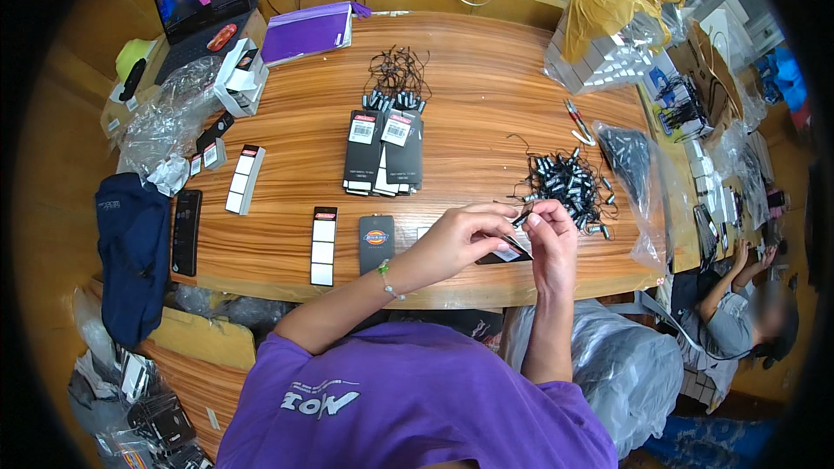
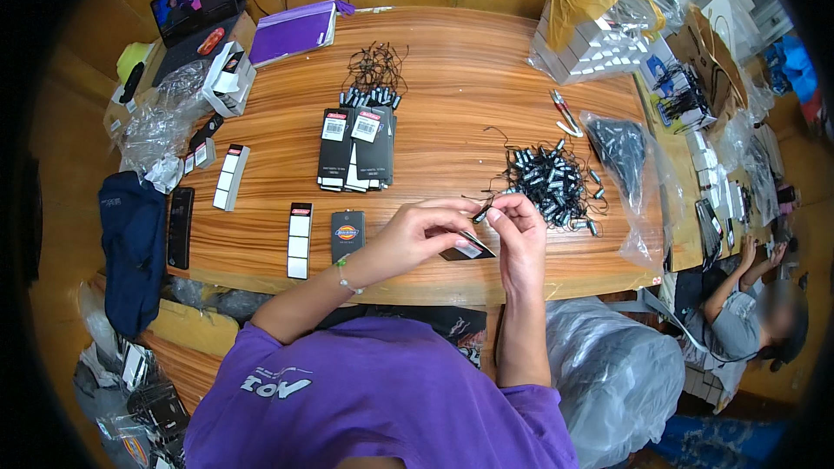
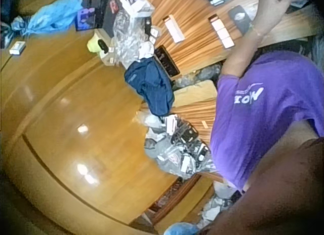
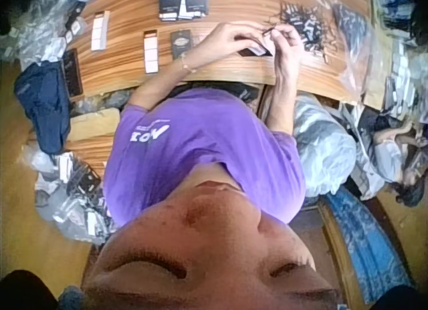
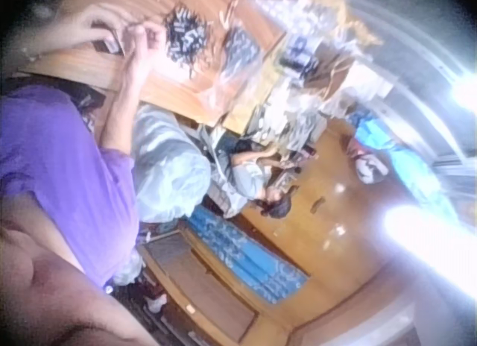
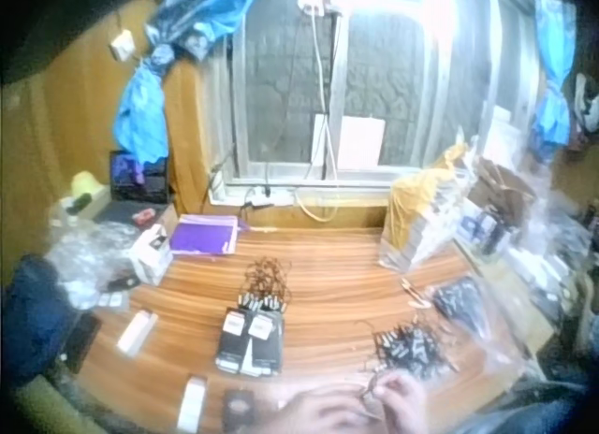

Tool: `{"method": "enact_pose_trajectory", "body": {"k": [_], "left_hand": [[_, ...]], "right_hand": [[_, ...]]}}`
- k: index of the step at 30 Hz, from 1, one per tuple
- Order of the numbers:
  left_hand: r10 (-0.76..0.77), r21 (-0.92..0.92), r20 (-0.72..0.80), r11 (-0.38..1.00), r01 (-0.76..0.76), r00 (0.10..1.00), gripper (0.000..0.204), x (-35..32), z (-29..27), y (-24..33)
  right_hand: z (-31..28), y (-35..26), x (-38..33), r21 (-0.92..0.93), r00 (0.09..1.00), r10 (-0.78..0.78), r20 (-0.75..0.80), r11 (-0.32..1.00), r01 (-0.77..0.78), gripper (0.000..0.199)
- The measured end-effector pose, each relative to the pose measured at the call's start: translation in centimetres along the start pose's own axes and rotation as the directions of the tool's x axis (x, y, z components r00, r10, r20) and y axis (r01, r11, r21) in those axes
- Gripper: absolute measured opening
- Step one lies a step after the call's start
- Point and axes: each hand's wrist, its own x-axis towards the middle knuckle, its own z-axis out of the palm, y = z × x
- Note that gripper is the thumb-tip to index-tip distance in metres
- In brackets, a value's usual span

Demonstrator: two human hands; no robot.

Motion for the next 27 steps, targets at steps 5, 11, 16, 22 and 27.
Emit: {"method": "enact_pose_trajectory", "body": {"k": [5,11,16,22,27], "left_hand": [[-0.116,-0.005,0.045,0.993,0.117,0.992,0.012,0.3,0.1,-0.9],[-0.122,0.054,0.063,0.991,0.119,0.991,0.015,-0.6,0.1,-1.2],[-0.166,0.086,0.097,0.984,0.158,0.981,0.015,-1.2,0.0,-0.8],[-0.213,0.068,0.079,0.976,0.208,0.974,0.013,-1.6,-0.5,-0.6],[-0.212,-0.135,-0.091,0.971,0.199,0.973,0.014,-1.0,-1.8,-0.4]], "right_hand": [[0.8,0.7,0.4,0.154,0.999,0.027,0.031,0.988,-0.032,0.012],[0.1,-0.4,1.8,0.391,0.999,0.035,0.031,0.92,-0.044,0.017],[-1.5,-2.3,3.0,0.48,1.0,-0.023,-0.011,0.877,0.026,0.013],[-3.7,-5.0,4.4,0.595,0.995,-0.087,-0.046,0.798,0.097,0.017],[-1.6,-5.9,3.6,0.557,0.985,-0.159,-0.068,0.813,0.17,0.011]]}}
